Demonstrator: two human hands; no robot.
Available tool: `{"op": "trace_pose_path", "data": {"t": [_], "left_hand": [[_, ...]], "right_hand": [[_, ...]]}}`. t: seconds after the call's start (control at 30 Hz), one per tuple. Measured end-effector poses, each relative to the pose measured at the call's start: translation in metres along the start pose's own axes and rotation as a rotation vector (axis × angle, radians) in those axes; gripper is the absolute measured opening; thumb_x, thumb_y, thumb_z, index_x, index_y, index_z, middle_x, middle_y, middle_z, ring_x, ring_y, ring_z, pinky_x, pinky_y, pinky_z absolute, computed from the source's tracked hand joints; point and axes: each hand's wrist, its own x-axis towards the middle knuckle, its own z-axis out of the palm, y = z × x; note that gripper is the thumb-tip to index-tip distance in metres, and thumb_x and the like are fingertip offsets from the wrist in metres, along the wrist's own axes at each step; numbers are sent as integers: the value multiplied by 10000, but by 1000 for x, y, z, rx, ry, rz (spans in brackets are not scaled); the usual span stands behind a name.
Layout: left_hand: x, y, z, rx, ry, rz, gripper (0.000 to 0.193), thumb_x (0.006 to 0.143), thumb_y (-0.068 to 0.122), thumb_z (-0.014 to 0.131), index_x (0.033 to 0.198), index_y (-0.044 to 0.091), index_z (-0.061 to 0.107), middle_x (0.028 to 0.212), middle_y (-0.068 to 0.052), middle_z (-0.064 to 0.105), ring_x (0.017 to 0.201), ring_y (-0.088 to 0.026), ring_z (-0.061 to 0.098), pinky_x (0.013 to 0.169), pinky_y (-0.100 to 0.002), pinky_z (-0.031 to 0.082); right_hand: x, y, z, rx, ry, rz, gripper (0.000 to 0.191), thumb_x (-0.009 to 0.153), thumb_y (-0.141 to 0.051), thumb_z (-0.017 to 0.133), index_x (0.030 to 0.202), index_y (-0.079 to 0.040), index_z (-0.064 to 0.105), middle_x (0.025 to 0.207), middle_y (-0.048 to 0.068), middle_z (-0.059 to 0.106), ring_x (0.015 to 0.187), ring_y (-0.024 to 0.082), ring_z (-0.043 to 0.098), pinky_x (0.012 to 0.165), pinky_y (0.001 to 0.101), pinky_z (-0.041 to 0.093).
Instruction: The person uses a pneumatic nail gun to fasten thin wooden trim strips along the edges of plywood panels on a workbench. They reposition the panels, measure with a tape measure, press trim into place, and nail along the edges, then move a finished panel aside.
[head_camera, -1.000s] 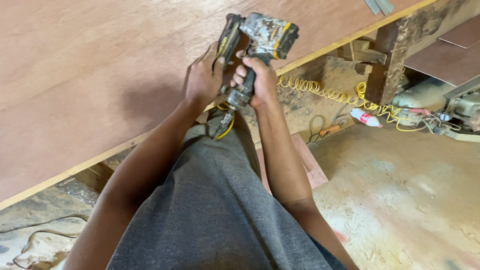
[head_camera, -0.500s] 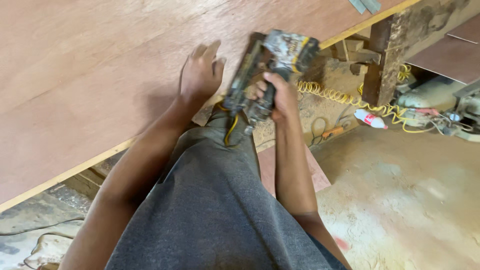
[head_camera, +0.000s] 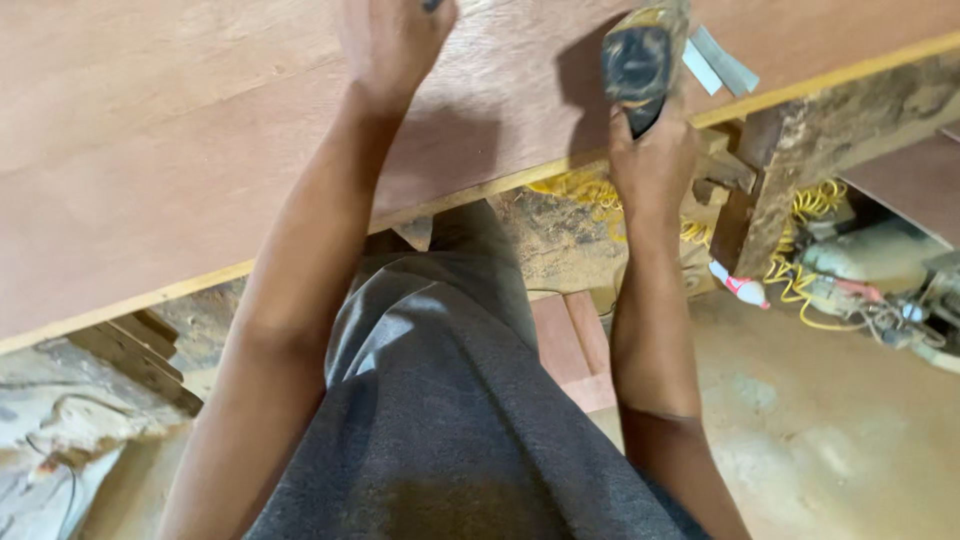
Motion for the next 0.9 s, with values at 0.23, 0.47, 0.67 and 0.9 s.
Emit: {"op": "trace_pose_path", "data": {"t": [0.23,0.47,0.67,0.9], "left_hand": [[-26,-40,-64,270,174,-49,224,940,-44,677,1137,62,695,843,-46,670,647,-114,560,534,-262,508],[-59,21,-31,269,-112,186,540,925,43,626,1464,55,592,1564,-167,466,1483,-376,351,1206,-562,366],[-75,6,-15,17,-54,139,556,1023,144,690,1551,71,534,1648,-143,350,1539,-404,282,1277,-596,255],[-113,88,5,-394,-74,-129,469,991,275,667,1381,21,611,1386,-192,633,1303,-339,537,1122,-440,403]], "right_hand": [[10,0,23,88,-170,58,891,884,-132,792,1583,56,274,1205,281,701,1067,421,722,976,473,543],[-5,6,56,76,-142,-118,970,881,-108,870,1594,63,236,1419,373,550,1307,509,548,1109,479,445],[9,-2,17,319,-257,5,589,952,-112,815,1391,78,471,1081,238,672,943,362,678,858,462,534],[67,-66,-36,947,-801,400,128,925,-26,647,1023,26,581,749,121,590,605,228,601,540,389,525]]}}
